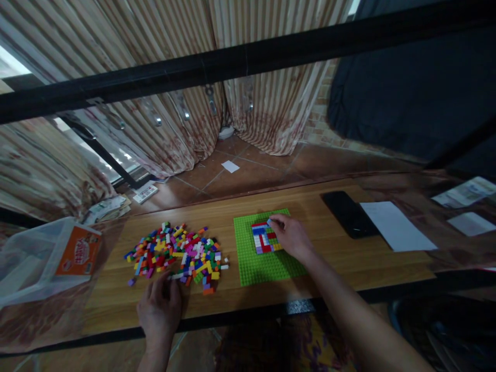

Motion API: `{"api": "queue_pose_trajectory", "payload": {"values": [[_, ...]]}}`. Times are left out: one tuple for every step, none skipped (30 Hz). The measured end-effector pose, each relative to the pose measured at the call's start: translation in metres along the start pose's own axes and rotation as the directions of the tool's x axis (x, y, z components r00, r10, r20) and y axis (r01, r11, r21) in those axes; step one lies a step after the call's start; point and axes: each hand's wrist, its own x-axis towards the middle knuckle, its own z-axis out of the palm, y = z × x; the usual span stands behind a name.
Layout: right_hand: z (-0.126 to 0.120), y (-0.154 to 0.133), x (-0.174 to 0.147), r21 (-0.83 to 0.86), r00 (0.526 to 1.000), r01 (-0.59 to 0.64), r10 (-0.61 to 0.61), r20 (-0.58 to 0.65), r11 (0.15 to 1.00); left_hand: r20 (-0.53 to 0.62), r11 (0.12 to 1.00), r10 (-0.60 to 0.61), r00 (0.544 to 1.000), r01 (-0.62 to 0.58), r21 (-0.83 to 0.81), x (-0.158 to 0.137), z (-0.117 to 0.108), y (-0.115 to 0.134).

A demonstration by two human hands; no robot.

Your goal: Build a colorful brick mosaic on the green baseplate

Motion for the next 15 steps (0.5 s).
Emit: {"api": "queue_pose_trajectory", "payload": {"values": [[-0.001, 0.001, 0.000, -0.003, 1.000, 0.006, -0.006, 0.006, 1.000, -0.001, 1.000, -0.002, 1.000, 0.002, -0.001, 0.000, 0.000, 0.000], [-0.003, 0.002, 0.001, -0.002, 1.000, 0.012, -0.012, 0.010, 1.000, -0.007, 1.000, -0.006, 1.000, 0.006, 0.000, 0.000, 0.000, 0.000], [-0.005, 0.003, 0.002, 0.004, 1.000, 0.017, -0.017, 0.013, 1.000, -0.011, 1.000, -0.011, 1.000, 0.011, 0.005, -0.001, 0.001, 0.000], [-0.007, 0.004, 0.003, 0.015, 1.000, 0.017, -0.017, 0.013, 1.000, -0.013, 1.000, -0.014, 1.000, 0.014, 0.011, -0.001, 0.001, -0.001], [-0.009, 0.007, 0.004, 0.031, 1.000, 0.010, -0.011, 0.012, 0.999, -0.014, 1.000, -0.013, 1.000, 0.014, 0.016, -0.001, 0.002, -0.001], [-0.011, 0.009, 0.006, 0.052, 1.000, -0.001, 0.000, 0.013, 0.999, -0.015, 1.000, -0.011, 1.000, 0.011, 0.018, -0.002, 0.002, -0.002], [-0.013, 0.011, 0.008, 0.077, 1.000, -0.013, 0.011, 0.016, 0.997, -0.016, 1.000, -0.005, 1.000, 0.005, 0.018, -0.002, 0.003, -0.002], [-0.015, 0.014, 0.010, 0.100, 1.000, -0.022, 0.019, 0.023, 0.995, -0.017, 1.000, 0.000, 1.000, 0.000, 0.018, -0.002, 0.003, -0.003], [-0.016, 0.016, 0.012, 0.120, 0.999, -0.024, 0.021, 0.033, 0.992, -0.017, 1.000, 0.004, 1.000, -0.003, 0.020, -0.002, 0.004, -0.003], [-0.017, 0.018, 0.014, 0.134, 0.999, -0.020, 0.014, 0.046, 0.991, -0.017, 1.000, 0.006, 1.000, -0.005, 0.022, -0.002, 0.004, -0.004], [-0.017, 0.019, 0.016, 0.145, 0.998, -0.013, 0.004, 0.063, 0.989, -0.016, 1.000, 0.005, 1.000, -0.004, 0.025, -0.002, 0.004, -0.004], [-0.017, 0.020, 0.018, 0.151, 0.997, -0.004, -0.008, 0.081, 0.988, -0.013, 1.000, 0.003, 1.000, -0.003, 0.028, -0.002, 0.004, -0.004], [-0.016, 0.020, 0.019, 0.157, 0.995, 0.004, -0.019, 0.099, 0.988, -0.011, 1.000, 0.001, 1.000, -0.001, 0.029, -0.002, 0.004, -0.003], [-0.016, 0.021, 0.021, 0.163, 0.993, 0.009, -0.028, 0.114, 0.987, -0.013, 1.000, 0.000, 1.000, 0.001, 0.025, -0.002, 0.003, -0.003], [-0.014, 0.021, 0.021, 0.171, 0.991, 0.011, -0.033, 0.126, 0.985, -0.017, 1.000, 0.000, 1.000, 0.000, 0.020, -0.002, 0.003, -0.003]]}}
